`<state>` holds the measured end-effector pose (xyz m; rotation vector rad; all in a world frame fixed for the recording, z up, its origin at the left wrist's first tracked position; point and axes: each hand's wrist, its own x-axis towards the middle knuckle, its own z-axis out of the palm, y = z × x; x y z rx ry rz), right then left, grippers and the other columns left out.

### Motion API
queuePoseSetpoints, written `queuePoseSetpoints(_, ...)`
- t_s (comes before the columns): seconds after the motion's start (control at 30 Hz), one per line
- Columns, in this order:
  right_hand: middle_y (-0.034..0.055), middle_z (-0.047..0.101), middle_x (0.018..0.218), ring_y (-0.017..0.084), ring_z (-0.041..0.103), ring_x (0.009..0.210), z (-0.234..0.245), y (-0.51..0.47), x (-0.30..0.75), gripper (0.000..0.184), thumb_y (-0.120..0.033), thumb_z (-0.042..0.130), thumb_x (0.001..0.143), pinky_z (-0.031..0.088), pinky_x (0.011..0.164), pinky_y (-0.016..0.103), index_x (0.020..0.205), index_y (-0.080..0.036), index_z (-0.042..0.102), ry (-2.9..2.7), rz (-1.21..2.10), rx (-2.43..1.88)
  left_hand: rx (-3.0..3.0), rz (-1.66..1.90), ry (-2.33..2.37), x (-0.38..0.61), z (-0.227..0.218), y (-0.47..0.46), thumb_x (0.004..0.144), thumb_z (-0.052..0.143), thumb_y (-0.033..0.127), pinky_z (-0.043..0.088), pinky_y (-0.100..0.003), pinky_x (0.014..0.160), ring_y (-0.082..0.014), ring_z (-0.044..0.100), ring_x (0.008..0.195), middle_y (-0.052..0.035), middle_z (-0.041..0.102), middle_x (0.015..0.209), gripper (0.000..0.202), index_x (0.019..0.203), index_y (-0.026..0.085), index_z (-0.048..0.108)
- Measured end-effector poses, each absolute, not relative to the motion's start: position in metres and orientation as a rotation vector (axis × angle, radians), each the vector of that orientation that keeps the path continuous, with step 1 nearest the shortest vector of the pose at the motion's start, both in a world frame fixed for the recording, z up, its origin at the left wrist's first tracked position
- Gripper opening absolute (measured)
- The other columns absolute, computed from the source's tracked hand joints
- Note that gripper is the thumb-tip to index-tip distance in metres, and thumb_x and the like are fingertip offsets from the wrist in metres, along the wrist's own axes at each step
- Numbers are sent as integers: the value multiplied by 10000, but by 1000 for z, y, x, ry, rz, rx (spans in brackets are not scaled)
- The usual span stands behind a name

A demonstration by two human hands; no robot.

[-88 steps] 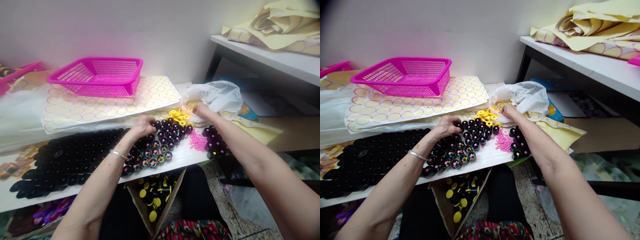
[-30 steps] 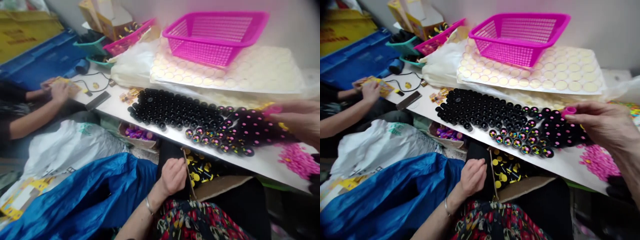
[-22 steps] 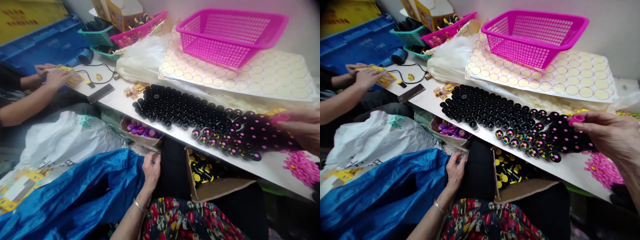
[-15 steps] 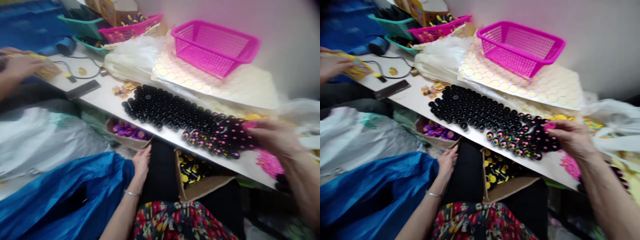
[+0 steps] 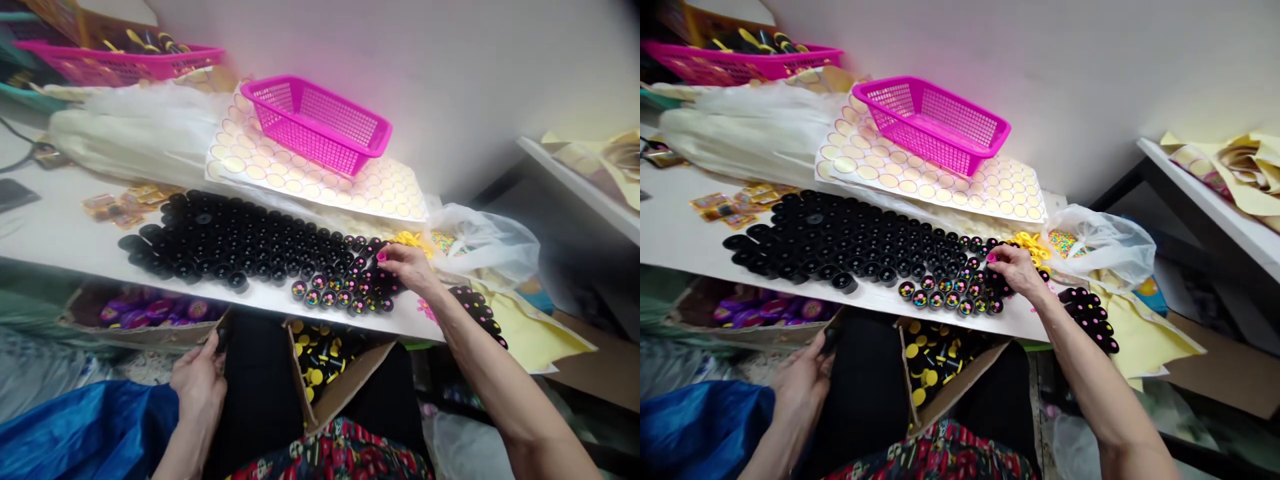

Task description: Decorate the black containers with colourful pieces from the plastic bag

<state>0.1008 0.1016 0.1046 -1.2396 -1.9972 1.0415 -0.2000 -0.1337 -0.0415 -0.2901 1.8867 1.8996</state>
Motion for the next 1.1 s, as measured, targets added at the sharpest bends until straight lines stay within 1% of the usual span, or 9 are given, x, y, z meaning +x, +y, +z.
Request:
queuePoseSetpoints(0.07, 1, 615, 712, 145, 542, 691, 103, 104, 95, 149, -277, 640, 653, 429, 664, 278, 765, -181, 661, -2113, 981, -1190, -223, 2015, 1978, -185, -28, -136, 504, 753, 165, 464, -189, 472, -68, 529, 507, 60, 535, 655, 402, 766, 167, 449)
queuePoseSetpoints(0.17, 5, 618, 718, 153, 549, 727, 103, 107, 88, 120, -259, 630, 658, 429, 716, 294, 743, -182, 666, -2187, 954, -1118, 113, 2037, 2011, -166, -7, -136, 464, 791, 204, 498, -207, 572, -76, 569, 608, 37, 579, 759, 495, 859, 163, 496)
queuePoseSetpoints(0.23, 4, 624, 718, 149, 553, 720, 105, 108, 86, 129, -261, 645, 650, 431, 720, 294, 746, -179, 670, -2121, 1031, -1105, 282, 1991, 2017, -159, 3, -132, 488, 799, 248, 510, -238, 646, -89, 582, 655, 13, 600, 788, 475, 879, 150, 546)
queuePoseSetpoints(0.37, -9, 638, 715, 134, 558, 681, 110, 112, 101, 169, -266, 685, 618, 441, 712, 294, 765, -182, 672, -1831, 1168, -1135, 732, 1893, 2167, -161, 17, -115, 603, 760, 311, 499, -294, 737, -128, 588, 752, -33, 618, 891, 377, 919, 152, 631)
queuePoseSetpoints(0.5, -17, 635, 681, 128, 542, 653, 112, 118, 129, 193, -246, 714, 560, 434, 685, 287, 738, -179, 679, -1667, 1062, -1272, 1292, 1688, 2374, -173, 21, -88, 699, 692, 326, 493, -300, 734, -156, 587, 811, -54, 617, 999, 327, 993, 189, 652)
queuePoseSetpoints(0.7, -24, 608, 643, 123, 507, 614, 106, 121, 150, 210, -260, 698, 561, 409, 622, 272, 748, -166, 685, -1742, 1033, -1357, 1757, 1521, 2383, -179, 10, -59, 708, 691, 305, 501, -314, 773, -180, 617, 819, -86, 647, 977, 367, 1038, 161, 621)
queuePoseSetpoints(0.8, -16, 614, 658, 135, 519, 646, 104, 123, 143, 183, -269, 686, 576, 414, 642, 278, 731, -172, 681, -1814, 1014, -1318, 1840, 1506, 2399, -176, 5, -54, 694, 701, 309, 495, -326, 804, -208, 620, 875, -115, 652, 978, 374, 1018, 136, 627)
queuePoseSetpoints(0.97, -8, 621, 690, 144, 533, 682, 101, 124, 119, 164, -269, 660, 614, 418, 665, 275, 747, -173, 675, -1927, 1099, -1232, 1582, 1532, 2368, -171, 5, -54, 648, 726, 338, 463, -347, 864, -224, 604, 919, -110, 648, 1006, 400, 995, 160, 635)
queuePoseSetpoints(1.1, -14, 608, 706, 134, 522, 681, 98, 125, 100, 175, -260, 633, 646, 405, 656, 258, 791, -170, 673, -2067, 1143, -1126, 1407, 1542, 2351, -169, 8, -56, 594, 758, 359, 463, -345, 830, -204, 596, 824, -88, 654, 949, 470, 1001, 166, 628)
